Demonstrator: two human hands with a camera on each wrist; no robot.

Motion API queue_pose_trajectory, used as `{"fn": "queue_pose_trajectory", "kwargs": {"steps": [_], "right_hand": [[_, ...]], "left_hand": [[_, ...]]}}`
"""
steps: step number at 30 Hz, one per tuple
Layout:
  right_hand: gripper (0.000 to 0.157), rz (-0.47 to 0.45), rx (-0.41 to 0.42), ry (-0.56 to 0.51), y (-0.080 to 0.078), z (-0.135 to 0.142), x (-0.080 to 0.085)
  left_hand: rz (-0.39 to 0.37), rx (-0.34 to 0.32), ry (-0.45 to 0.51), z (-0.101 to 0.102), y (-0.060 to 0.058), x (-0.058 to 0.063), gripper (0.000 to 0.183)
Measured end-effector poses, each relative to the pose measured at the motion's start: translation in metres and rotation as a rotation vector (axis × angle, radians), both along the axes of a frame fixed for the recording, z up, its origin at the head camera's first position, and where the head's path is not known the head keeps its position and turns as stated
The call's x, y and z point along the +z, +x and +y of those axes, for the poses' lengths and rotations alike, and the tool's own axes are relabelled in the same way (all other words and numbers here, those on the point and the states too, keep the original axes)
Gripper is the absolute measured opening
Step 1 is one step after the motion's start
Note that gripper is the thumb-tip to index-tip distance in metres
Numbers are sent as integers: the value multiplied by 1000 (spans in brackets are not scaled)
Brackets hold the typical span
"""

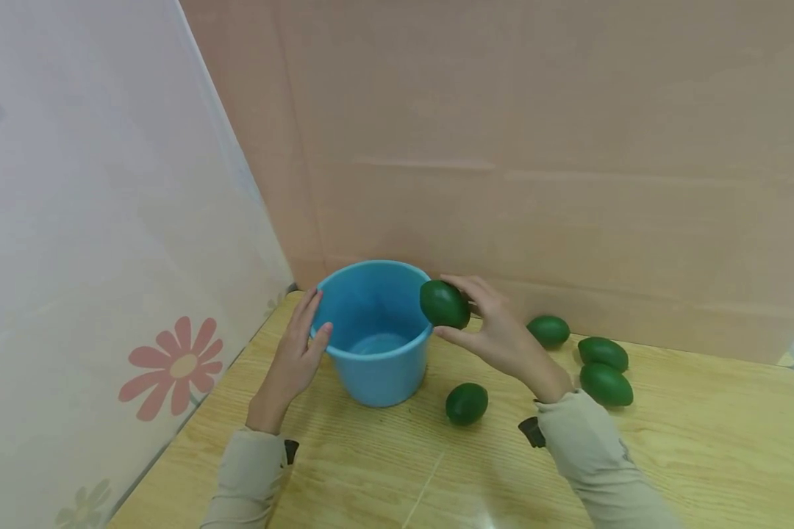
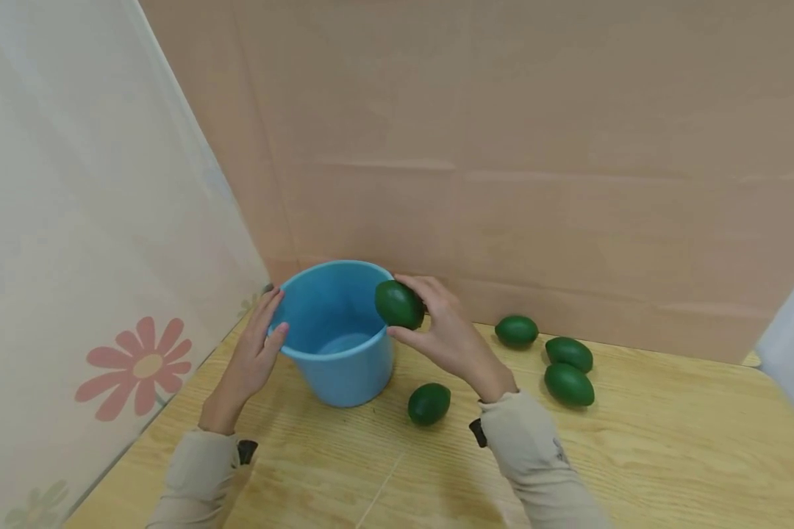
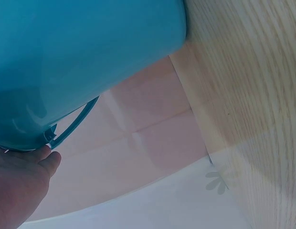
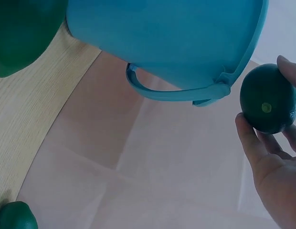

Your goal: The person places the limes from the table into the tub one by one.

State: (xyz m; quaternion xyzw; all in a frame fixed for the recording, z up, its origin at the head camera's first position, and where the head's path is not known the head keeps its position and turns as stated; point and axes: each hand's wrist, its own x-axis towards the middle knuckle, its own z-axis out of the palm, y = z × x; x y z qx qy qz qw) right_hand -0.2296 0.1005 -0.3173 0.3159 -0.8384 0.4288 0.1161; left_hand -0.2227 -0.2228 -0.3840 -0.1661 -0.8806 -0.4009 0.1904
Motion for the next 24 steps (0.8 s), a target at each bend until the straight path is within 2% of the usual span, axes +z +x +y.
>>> {"fn": "queue_pose_trajectory", "kwargs": {"steps": [11, 24], "right_hand": [[69, -13, -13, 5, -7, -8, 1], [71, -29, 10, -10, -16, -25, 4]], "left_hand": [[-1, -7, -1, 1, -1, 1, 59], [12, 5, -3, 1, -1, -1, 59]]}}
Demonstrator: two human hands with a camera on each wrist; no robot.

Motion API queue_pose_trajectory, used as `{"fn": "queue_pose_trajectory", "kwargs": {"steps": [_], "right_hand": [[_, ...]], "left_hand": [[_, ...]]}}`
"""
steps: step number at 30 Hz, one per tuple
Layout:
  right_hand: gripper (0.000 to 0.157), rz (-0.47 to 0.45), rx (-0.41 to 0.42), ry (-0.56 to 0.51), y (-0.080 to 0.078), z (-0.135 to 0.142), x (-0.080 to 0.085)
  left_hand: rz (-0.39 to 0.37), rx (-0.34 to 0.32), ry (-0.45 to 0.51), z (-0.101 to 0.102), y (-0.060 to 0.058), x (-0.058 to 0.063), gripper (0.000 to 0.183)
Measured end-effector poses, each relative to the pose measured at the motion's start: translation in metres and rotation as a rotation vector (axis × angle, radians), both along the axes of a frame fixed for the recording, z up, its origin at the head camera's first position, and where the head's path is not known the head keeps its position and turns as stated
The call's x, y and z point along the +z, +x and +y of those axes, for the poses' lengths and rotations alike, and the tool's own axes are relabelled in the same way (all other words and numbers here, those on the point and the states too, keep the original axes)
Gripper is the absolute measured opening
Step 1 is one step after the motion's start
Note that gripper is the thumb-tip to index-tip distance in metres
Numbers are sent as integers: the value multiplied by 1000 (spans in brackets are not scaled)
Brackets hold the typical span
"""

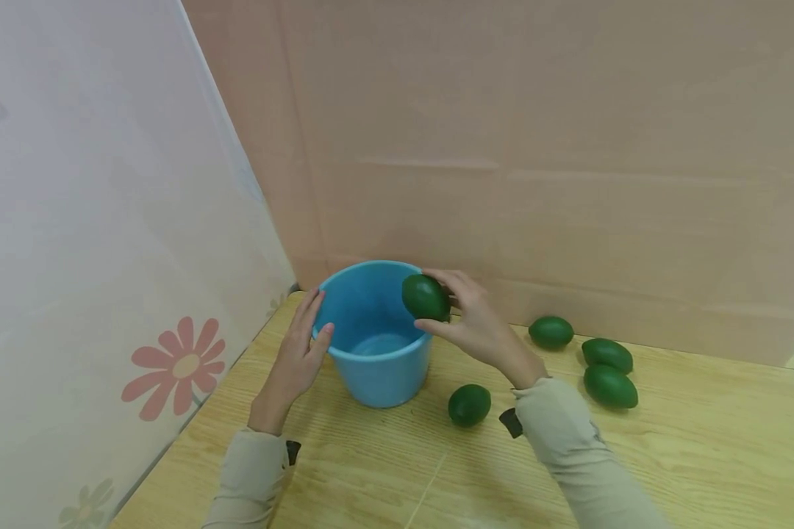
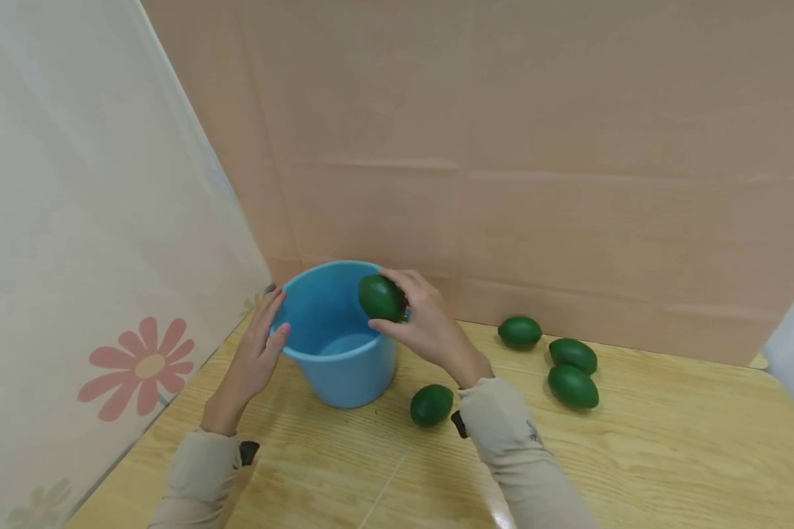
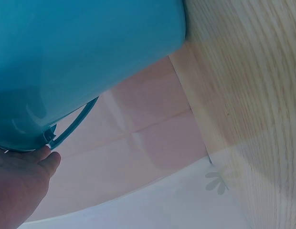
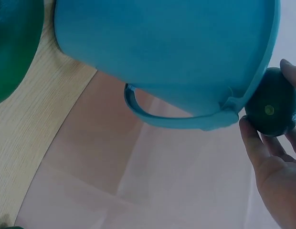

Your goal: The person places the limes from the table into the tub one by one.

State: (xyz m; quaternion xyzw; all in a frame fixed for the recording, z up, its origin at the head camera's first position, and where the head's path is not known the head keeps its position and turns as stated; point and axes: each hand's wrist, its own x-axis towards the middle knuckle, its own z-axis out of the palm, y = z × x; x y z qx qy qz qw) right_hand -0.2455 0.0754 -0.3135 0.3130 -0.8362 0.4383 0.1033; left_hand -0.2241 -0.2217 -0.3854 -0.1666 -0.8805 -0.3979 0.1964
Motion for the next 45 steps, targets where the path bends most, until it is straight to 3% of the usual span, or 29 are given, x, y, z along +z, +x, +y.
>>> {"fn": "queue_pose_trajectory", "kwargs": {"steps": [15, 28, 45], "right_hand": [[71, -9, -11, 69, -8, -13, -4], [70, -63, -16, 286, -8, -28, 1], [69, -138, -10, 401, -13, -32, 10]], "left_hand": [[-2, -2, 0, 1, 0, 0, 59], [-3, 5, 3, 0, 1, 1, 59], [1, 3, -3, 0, 0, 1, 58]]}}
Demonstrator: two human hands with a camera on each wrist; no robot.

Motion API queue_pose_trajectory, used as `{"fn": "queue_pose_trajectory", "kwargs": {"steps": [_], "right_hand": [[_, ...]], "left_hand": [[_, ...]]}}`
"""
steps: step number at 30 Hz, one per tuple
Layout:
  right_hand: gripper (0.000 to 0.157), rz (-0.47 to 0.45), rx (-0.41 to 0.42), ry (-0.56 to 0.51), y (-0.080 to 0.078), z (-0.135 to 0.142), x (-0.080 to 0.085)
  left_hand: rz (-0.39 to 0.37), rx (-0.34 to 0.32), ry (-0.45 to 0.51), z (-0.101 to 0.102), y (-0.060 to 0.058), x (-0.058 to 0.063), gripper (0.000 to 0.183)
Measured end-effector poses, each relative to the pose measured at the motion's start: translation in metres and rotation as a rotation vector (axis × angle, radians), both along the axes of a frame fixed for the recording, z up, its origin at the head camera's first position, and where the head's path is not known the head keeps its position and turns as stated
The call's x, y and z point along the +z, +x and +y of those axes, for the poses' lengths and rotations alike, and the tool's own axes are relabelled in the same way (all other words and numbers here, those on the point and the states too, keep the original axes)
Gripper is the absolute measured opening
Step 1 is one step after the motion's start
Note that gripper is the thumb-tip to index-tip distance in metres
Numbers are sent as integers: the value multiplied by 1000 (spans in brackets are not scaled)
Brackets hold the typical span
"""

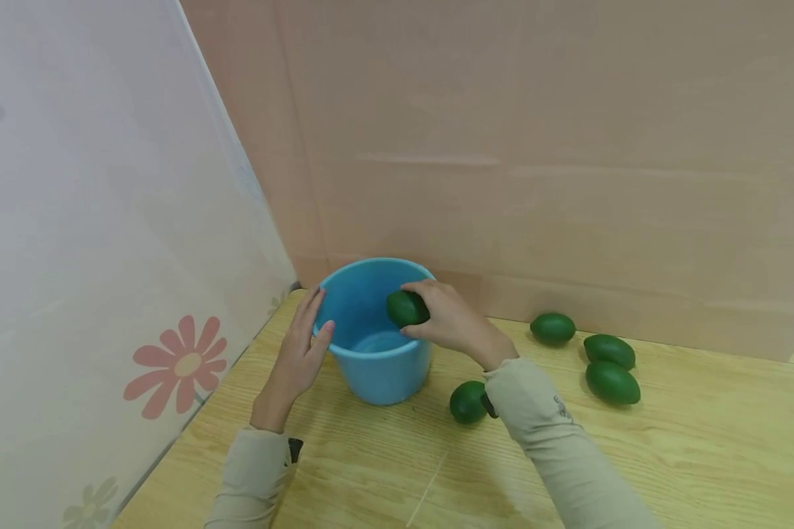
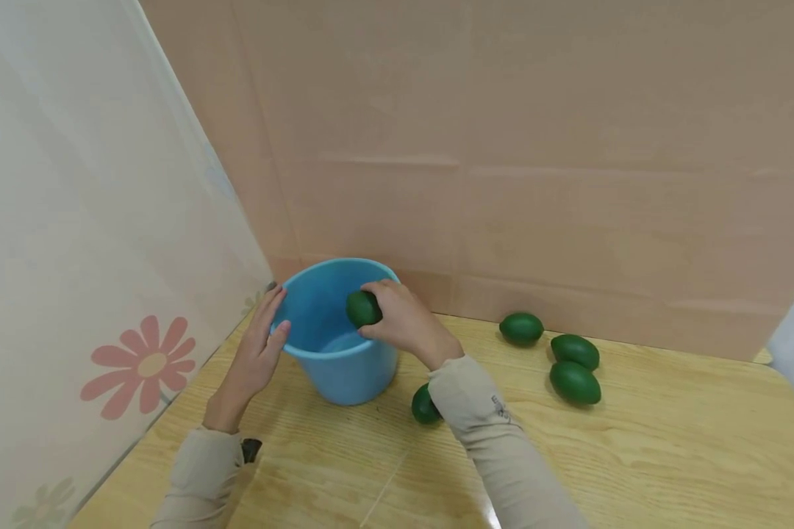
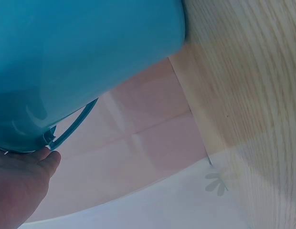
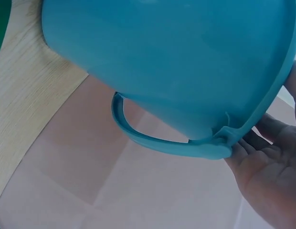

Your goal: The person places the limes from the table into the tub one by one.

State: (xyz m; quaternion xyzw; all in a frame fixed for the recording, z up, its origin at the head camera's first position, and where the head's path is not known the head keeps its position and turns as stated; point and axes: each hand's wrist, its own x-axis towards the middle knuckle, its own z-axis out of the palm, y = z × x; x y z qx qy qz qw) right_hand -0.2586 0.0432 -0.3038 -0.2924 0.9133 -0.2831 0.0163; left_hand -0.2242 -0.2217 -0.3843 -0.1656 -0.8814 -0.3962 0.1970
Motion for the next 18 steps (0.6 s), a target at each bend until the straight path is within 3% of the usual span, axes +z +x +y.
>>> {"fn": "queue_pose_trajectory", "kwargs": {"steps": [18], "right_hand": [[68, -56, -18, 44, -1, -2, 4]], "left_hand": [[23, 2, -11, -1, -1, -1, 57]]}}
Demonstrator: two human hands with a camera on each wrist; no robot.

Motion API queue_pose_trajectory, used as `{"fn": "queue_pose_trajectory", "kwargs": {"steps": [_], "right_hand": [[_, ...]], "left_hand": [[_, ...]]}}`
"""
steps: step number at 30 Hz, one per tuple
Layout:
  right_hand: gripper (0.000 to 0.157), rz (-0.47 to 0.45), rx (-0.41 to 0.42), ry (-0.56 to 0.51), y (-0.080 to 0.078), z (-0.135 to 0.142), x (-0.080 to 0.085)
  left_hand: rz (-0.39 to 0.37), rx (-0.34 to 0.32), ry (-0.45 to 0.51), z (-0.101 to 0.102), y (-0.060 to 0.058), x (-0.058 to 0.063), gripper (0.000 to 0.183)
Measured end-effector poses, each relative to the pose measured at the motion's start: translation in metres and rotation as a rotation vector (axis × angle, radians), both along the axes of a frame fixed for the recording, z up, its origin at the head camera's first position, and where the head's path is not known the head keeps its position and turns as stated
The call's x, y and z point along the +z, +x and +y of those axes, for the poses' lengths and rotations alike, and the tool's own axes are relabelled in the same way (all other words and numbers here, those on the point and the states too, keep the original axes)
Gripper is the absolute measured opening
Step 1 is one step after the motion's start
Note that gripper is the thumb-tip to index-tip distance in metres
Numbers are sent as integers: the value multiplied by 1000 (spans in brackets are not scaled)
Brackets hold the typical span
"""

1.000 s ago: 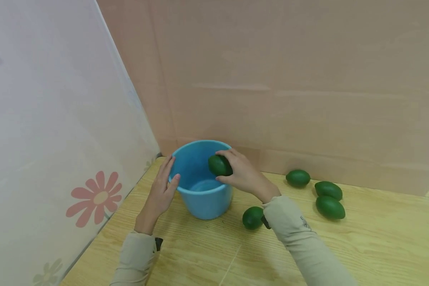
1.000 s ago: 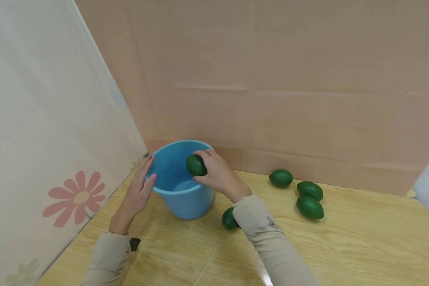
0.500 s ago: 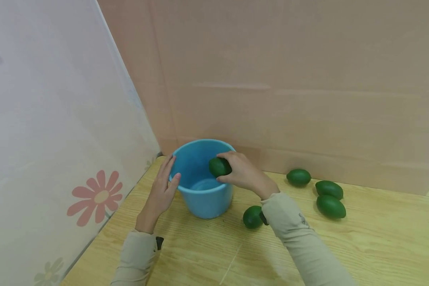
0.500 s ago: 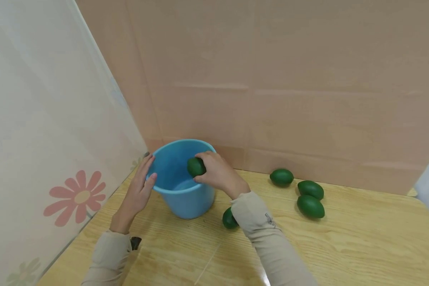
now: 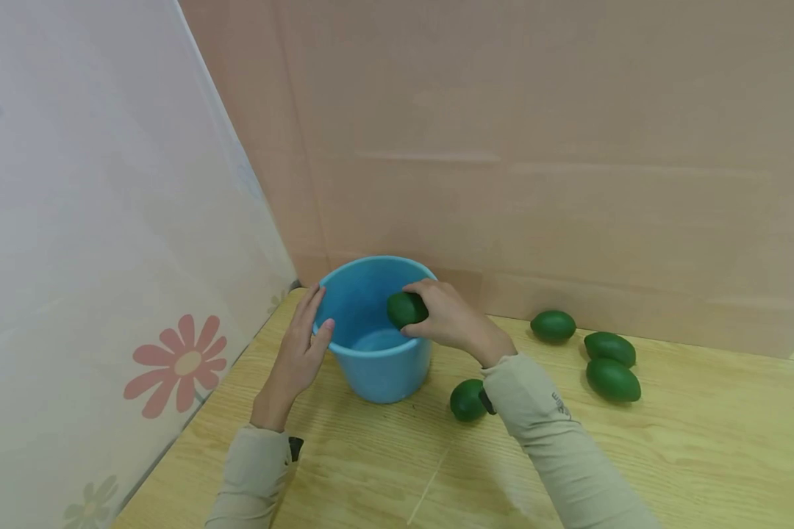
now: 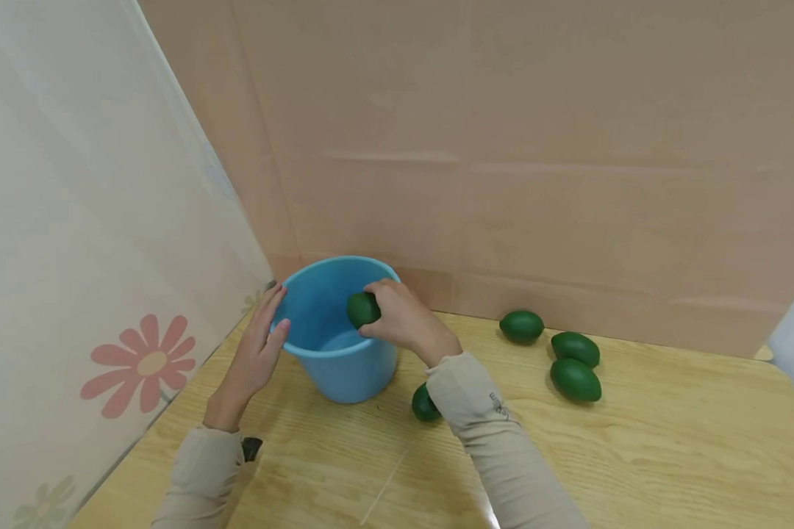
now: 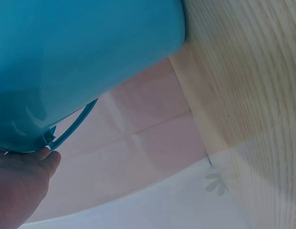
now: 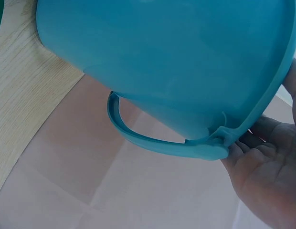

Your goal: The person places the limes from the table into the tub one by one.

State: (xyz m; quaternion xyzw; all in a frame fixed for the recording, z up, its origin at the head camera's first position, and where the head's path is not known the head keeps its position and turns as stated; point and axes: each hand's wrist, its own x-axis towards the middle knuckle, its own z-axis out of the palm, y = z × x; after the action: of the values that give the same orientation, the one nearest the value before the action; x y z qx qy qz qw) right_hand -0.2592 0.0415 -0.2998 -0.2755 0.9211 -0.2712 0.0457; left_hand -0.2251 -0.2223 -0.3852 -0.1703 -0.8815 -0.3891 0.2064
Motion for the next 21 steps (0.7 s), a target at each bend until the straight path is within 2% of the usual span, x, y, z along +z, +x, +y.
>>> {"fn": "queue_pose_trajectory", "kwargs": {"steps": [9, 21], "right_hand": [[67, -29, -7, -35, 4, 2, -3], [59, 64, 2, -253, 9, 6, -19]], "left_hand": [[-20, 1, 9, 0, 2, 0, 57], [-28, 3, 4, -2, 4, 1, 57]]}}
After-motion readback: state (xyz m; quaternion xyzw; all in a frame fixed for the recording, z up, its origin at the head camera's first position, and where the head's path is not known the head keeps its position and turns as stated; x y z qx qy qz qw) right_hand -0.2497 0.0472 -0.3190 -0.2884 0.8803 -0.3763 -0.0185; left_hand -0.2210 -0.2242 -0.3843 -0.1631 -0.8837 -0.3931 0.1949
